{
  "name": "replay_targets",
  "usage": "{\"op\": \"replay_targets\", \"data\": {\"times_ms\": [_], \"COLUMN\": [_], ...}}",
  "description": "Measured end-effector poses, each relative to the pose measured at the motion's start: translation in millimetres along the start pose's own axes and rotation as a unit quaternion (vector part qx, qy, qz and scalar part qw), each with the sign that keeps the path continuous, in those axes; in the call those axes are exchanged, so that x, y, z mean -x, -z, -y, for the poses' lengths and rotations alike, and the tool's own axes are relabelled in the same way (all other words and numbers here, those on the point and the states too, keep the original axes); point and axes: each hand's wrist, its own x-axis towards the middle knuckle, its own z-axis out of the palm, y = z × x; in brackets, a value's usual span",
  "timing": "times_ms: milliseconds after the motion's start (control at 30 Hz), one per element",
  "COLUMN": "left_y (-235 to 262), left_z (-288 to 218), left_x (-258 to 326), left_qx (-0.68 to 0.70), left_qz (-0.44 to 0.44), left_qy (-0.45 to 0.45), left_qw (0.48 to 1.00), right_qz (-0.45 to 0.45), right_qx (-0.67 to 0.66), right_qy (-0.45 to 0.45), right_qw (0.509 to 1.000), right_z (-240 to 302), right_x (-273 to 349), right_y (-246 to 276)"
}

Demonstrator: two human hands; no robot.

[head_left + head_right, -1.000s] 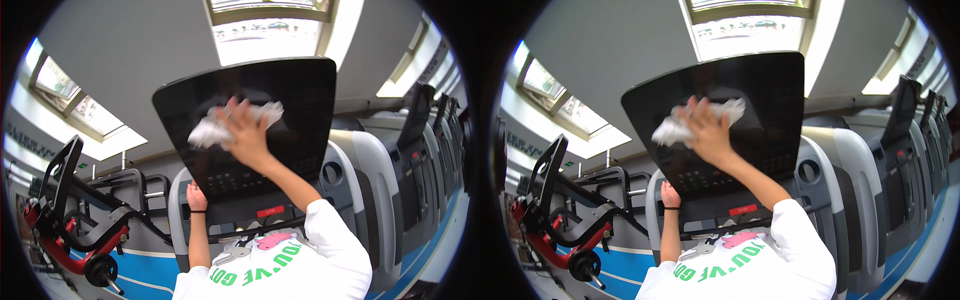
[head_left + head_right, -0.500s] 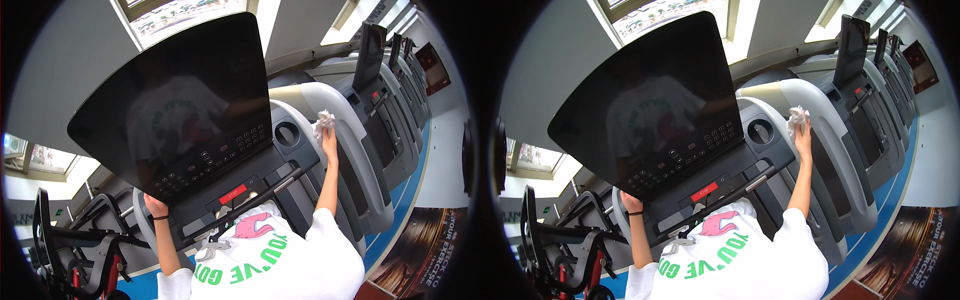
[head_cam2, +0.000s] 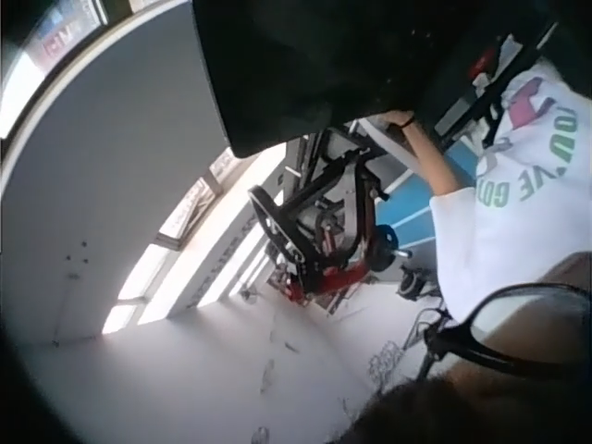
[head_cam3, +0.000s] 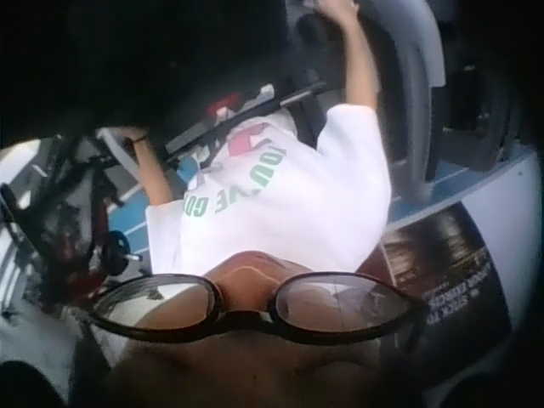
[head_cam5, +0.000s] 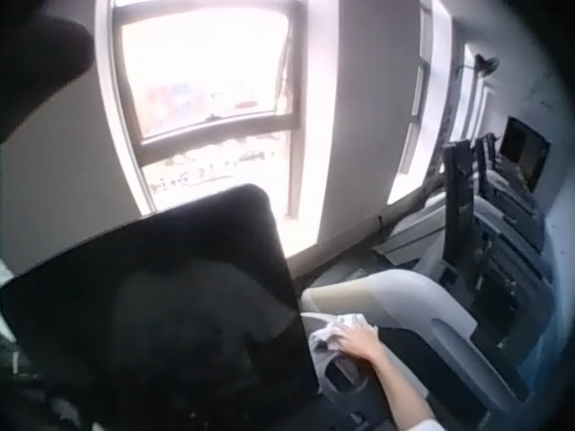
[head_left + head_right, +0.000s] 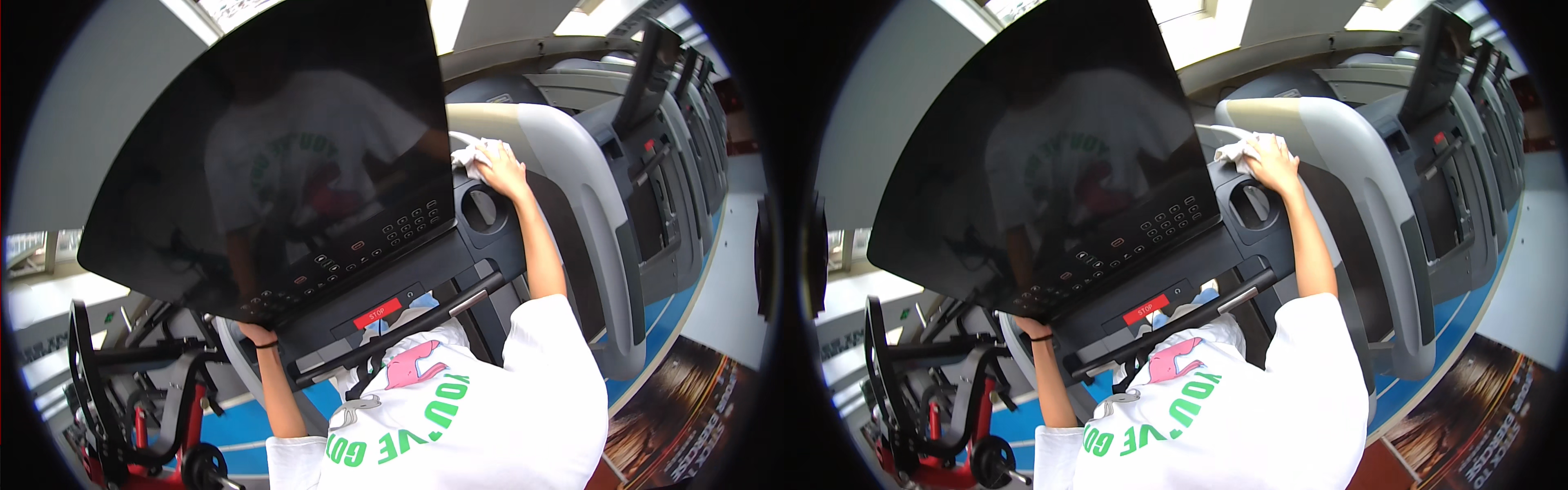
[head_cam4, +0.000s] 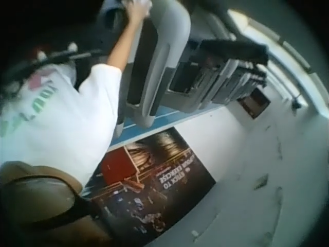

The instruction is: Wipe down the surfaces and screens of multiple treadmills in a gym.

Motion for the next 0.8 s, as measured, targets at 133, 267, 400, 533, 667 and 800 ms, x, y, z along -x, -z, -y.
{"op": "replay_targets", "data": {"times_ms": [133, 267, 400, 533, 667, 800], "left_y": [-3.7, 6.1, -5.4, -10.0, -21.8, -10.8], "left_z": [1.9, 8.8, 3.5, 9.4, 7.9, 8.9], "left_x": [-6.0, -11.1, -10.2, -16.1, -16.0, -11.6], "left_qx": [-0.010, -0.001, 0.006, 0.044, -0.024, -0.073], "left_qz": [-0.117, -0.178, -0.129, -0.161, -0.141, -0.123], "left_qy": [0.028, 0.017, 0.021, 0.012, -0.010, -0.119], "left_qw": [0.993, 0.984, 0.991, 0.986, 0.990, 0.983], "right_qz": [0.060, -0.015, -0.100, -0.165, -0.157, -0.178], "right_qx": [0.003, 0.035, 0.078, -0.008, -0.081, -0.084], "right_qy": [-0.016, -0.004, 0.034, 0.118, 0.090, 0.055], "right_qw": [0.998, 0.999, 0.991, 0.979, 0.980, 0.979], "right_z": [15.8, 24.1, 32.9, 25.9, 49.9, 87.5], "right_x": [-57.4, -53.6, 10.7, 108.0, 175.0, 191.5], "right_y": [-16.9, -24.0, -17.0, -33.3, -50.7, -59.2]}}
